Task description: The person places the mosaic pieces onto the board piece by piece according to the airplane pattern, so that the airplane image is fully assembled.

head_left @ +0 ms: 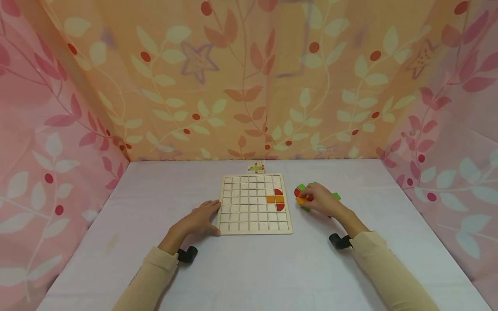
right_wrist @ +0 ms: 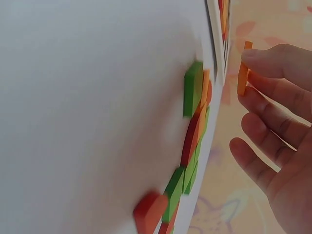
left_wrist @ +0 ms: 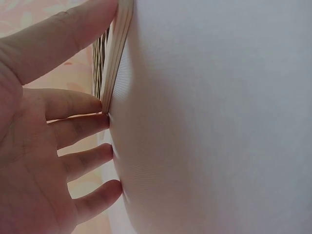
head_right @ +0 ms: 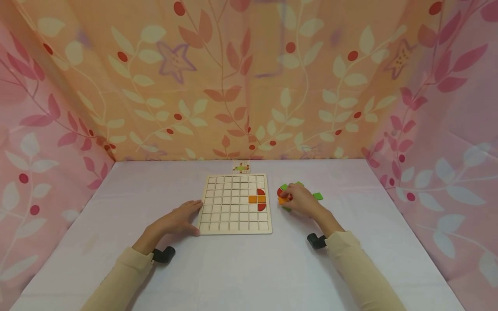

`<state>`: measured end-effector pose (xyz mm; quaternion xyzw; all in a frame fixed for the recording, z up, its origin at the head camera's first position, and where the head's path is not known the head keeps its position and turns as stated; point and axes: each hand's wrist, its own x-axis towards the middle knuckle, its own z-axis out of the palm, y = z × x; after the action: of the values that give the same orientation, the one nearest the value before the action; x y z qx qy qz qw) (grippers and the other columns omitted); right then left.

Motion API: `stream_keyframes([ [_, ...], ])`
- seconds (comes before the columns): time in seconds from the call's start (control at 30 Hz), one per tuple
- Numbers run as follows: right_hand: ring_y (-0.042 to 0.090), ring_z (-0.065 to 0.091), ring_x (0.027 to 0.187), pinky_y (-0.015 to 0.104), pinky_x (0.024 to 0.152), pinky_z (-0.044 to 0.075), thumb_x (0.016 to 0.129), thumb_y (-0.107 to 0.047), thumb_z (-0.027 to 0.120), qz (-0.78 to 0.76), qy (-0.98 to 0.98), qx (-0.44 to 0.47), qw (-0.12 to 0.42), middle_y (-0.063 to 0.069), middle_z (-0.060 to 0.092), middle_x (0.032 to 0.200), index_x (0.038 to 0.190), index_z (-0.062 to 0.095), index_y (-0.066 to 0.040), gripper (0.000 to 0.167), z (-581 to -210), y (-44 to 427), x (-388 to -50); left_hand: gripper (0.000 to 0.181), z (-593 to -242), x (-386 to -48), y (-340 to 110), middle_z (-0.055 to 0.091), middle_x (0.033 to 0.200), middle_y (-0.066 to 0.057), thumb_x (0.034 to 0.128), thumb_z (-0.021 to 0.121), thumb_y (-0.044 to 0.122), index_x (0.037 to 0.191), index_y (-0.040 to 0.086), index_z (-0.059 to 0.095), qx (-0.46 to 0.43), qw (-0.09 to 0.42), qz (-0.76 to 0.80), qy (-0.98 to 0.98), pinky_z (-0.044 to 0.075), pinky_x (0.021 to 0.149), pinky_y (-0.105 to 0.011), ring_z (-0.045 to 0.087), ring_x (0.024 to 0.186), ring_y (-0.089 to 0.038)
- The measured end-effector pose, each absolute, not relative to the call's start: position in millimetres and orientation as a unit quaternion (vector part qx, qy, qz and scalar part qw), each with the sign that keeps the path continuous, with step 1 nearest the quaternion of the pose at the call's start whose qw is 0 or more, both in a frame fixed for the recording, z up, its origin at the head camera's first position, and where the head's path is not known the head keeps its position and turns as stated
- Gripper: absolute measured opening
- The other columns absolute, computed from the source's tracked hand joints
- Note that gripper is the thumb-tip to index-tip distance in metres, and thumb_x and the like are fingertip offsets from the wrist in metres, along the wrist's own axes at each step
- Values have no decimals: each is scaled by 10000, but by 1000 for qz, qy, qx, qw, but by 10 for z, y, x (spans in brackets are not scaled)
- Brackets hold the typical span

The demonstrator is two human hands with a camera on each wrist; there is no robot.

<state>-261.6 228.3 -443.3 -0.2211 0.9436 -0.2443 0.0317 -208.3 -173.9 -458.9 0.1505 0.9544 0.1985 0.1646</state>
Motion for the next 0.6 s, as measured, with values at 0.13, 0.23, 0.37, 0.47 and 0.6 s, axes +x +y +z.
stream_keyframes([
  [0.13, 199, 518, 873, 331, 782, 481, 812, -152, 781, -254, 940, -222, 47, 47, 637, 937, 992, 751, -59, 204, -4431, 2183, -2639, 946, -4583, -2076, -1734, 303, 1587, -164, 743, 839, 271, 1499, 4, 338, 151, 165, 198, 954, 236, 1152, -612, 214, 1480, -408],
  [0.23, 190, 526, 864, 304, 768, 480, 817, -154, 777, -253, 936, -238, 45, 48, 647, 940, 988, 750, -59, 197, -4438, 2116, -2647, 945, -4581, -2075, -1732, 306, 1583, -174, 740, 841, 267, 1495, -4, 341, 154, 164, 199, 954, 240, 1145, -621, 218, 1475, -417],
  [0.37, 195, 541, 880, 294, 774, 472, 815, -180, 781, -248, 934, -254, 40, 23, 663, 937, 991, 752, -77, 205, -4444, 2024, -2653, 948, -4571, -2069, -1727, 305, 1584, -173, 739, 842, 269, 1496, -3, 339, 154, 164, 206, 953, 231, 1149, -622, 214, 1477, -415],
  [0.47, 201, 538, 898, 302, 778, 466, 815, -203, 781, -244, 934, -256, 45, 7, 669, 946, 998, 755, -97, 213, -4434, 1942, -2661, 948, -4564, -2067, -1726, 305, 1584, -172, 740, 841, 267, 1497, -2, 337, 153, 163, 206, 953, 228, 1151, -621, 213, 1478, -413],
  [0.6, 201, 532, 913, 322, 797, 468, 822, -187, 765, -243, 933, -259, 53, 21, 676, 962, 1011, 758, -92, 211, -4421, 1831, -2674, 946, -4564, -2069, -1730, 307, 1581, -179, 740, 840, 261, 1495, -8, 337, 154, 162, 203, 953, 233, 1145, -627, 219, 1474, -419],
])
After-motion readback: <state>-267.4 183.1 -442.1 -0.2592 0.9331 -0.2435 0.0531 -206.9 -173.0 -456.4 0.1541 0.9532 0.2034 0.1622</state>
